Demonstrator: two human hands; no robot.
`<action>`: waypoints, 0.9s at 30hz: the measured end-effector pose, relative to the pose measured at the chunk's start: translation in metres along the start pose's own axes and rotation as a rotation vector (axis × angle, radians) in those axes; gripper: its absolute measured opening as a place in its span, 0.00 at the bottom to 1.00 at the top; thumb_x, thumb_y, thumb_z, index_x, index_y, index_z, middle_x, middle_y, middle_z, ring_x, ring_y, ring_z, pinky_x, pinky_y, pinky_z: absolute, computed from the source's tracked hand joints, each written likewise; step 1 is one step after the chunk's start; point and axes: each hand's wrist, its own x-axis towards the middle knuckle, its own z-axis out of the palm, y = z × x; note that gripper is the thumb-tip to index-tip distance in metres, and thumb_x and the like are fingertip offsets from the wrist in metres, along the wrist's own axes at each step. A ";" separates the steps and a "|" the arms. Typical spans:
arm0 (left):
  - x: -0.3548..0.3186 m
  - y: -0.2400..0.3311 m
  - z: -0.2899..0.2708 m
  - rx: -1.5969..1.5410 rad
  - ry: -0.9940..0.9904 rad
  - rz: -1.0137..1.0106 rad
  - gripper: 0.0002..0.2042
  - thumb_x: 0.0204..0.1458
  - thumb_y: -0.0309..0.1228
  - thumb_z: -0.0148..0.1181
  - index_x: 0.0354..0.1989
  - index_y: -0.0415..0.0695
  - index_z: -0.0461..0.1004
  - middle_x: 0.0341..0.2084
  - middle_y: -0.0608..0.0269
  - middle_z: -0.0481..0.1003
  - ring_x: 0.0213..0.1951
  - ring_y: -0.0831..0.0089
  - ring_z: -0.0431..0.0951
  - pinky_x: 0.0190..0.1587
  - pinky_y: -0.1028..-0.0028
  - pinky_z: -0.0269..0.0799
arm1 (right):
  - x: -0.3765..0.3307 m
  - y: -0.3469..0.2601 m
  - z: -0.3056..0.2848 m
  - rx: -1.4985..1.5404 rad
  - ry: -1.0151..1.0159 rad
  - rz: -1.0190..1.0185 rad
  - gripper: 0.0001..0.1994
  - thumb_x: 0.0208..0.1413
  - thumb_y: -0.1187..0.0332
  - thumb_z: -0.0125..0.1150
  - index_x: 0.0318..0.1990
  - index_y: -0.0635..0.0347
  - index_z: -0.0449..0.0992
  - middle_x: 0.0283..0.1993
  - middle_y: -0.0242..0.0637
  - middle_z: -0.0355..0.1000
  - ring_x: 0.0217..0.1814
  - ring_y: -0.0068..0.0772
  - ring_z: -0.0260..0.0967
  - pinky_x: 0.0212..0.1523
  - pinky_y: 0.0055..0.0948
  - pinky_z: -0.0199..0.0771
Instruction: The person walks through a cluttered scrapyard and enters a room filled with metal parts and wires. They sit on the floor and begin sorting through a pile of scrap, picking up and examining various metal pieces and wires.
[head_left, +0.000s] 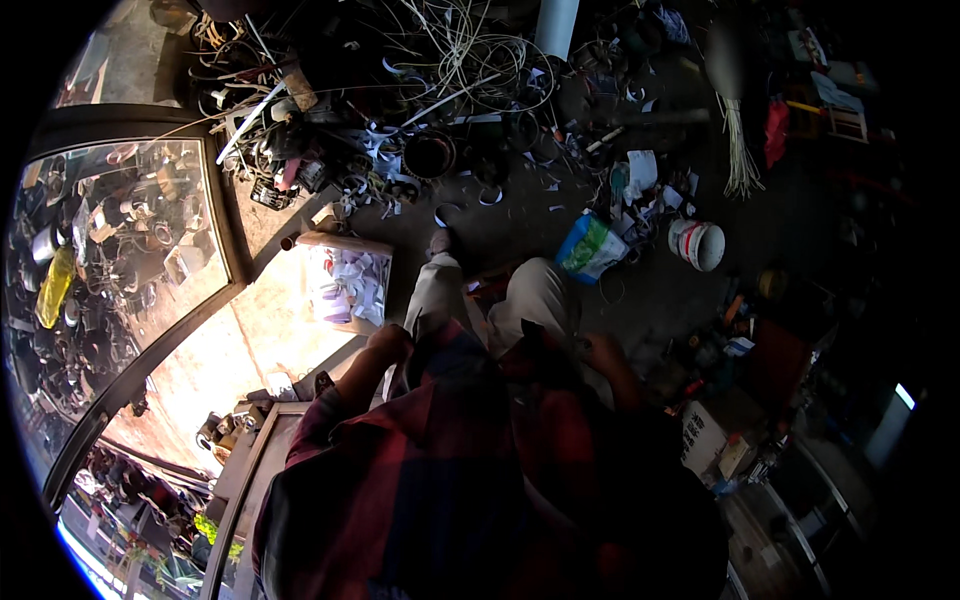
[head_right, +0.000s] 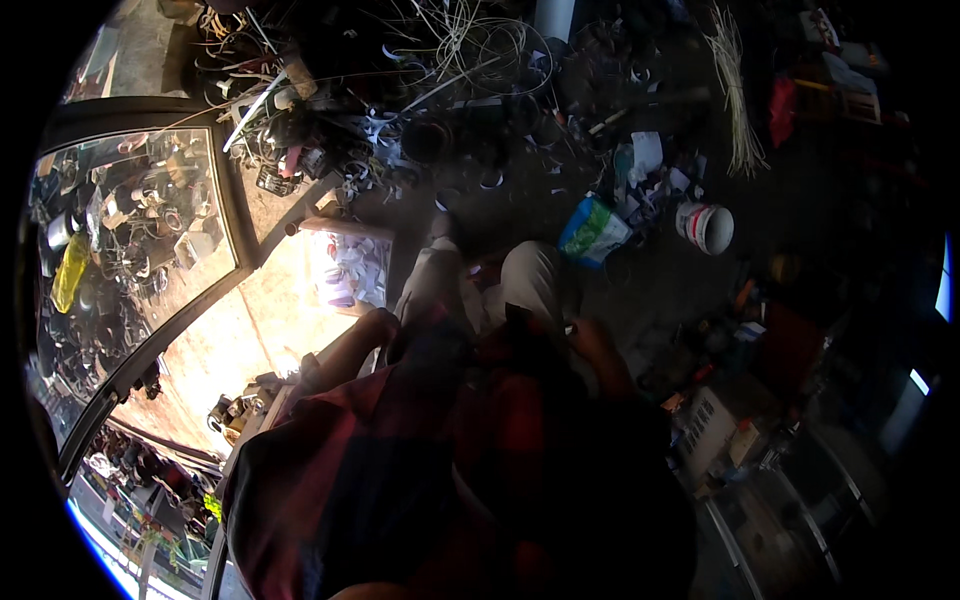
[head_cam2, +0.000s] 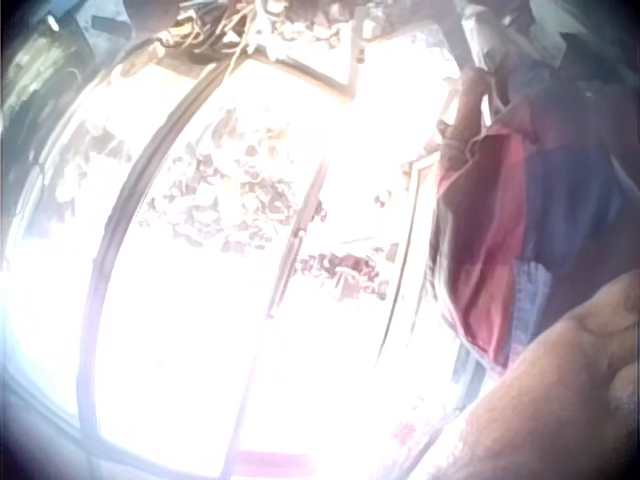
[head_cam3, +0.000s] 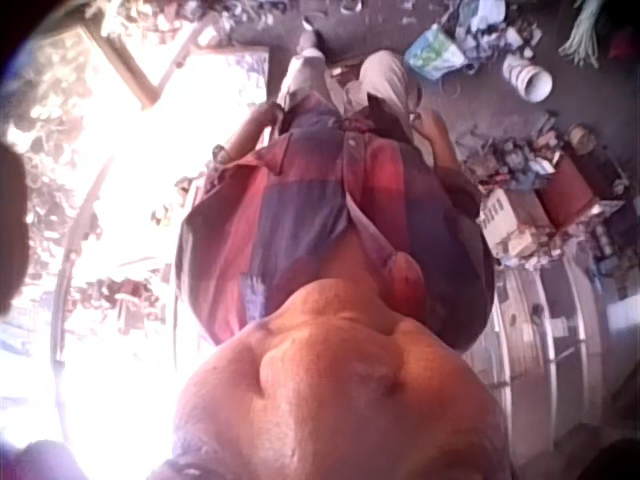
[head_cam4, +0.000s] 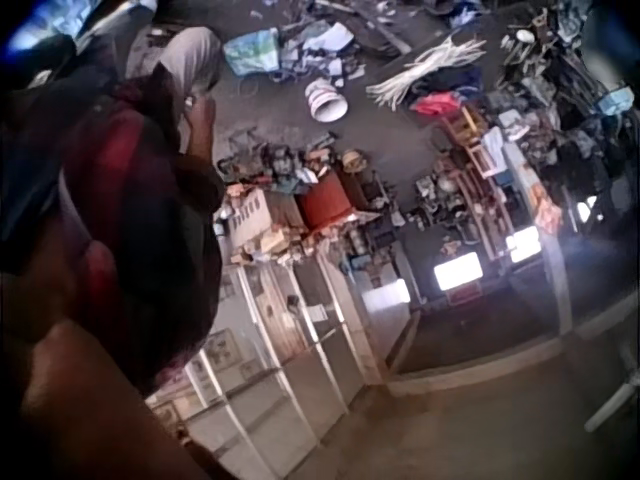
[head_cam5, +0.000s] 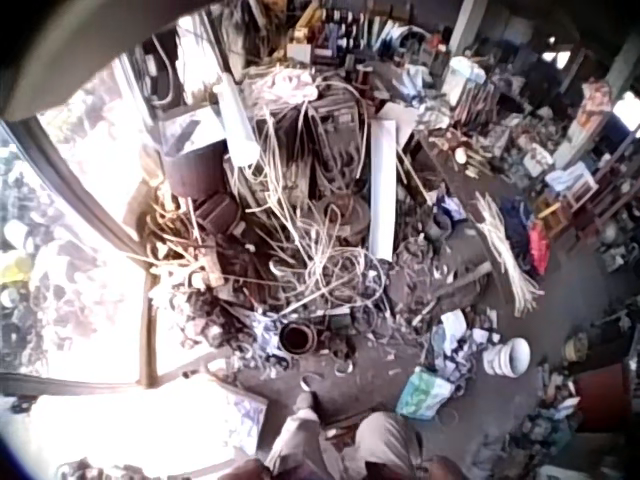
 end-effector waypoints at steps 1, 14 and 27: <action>-0.008 0.022 -0.021 0.054 -0.035 -0.100 0.11 0.40 0.36 0.56 0.32 0.49 0.79 0.34 0.56 0.76 0.41 0.57 0.75 0.43 0.63 0.72 | 0.012 0.004 0.000 -0.011 0.026 -0.012 0.14 0.39 0.63 0.60 0.38 0.52 0.77 0.35 0.47 0.72 0.35 0.48 0.71 0.37 0.39 0.70; -0.095 0.152 -0.024 -0.914 0.162 -0.092 0.13 0.46 0.39 0.56 0.29 0.42 0.77 0.27 0.46 0.75 0.31 0.59 0.77 0.34 0.66 0.71 | 0.132 0.102 -0.142 -0.271 -0.723 -0.211 0.07 0.40 0.71 0.57 0.29 0.62 0.76 0.32 0.49 0.73 0.36 0.47 0.72 0.37 0.42 0.69; 0.286 0.101 -0.050 -0.497 -0.160 0.031 0.19 0.38 0.29 0.55 0.43 0.49 0.74 0.41 0.54 0.73 0.46 0.64 0.73 0.47 0.68 0.69 | 0.321 0.048 -0.147 -0.351 -0.704 -0.497 0.11 0.42 0.69 0.60 0.36 0.57 0.75 0.33 0.39 0.72 0.40 0.42 0.69 0.40 0.38 0.70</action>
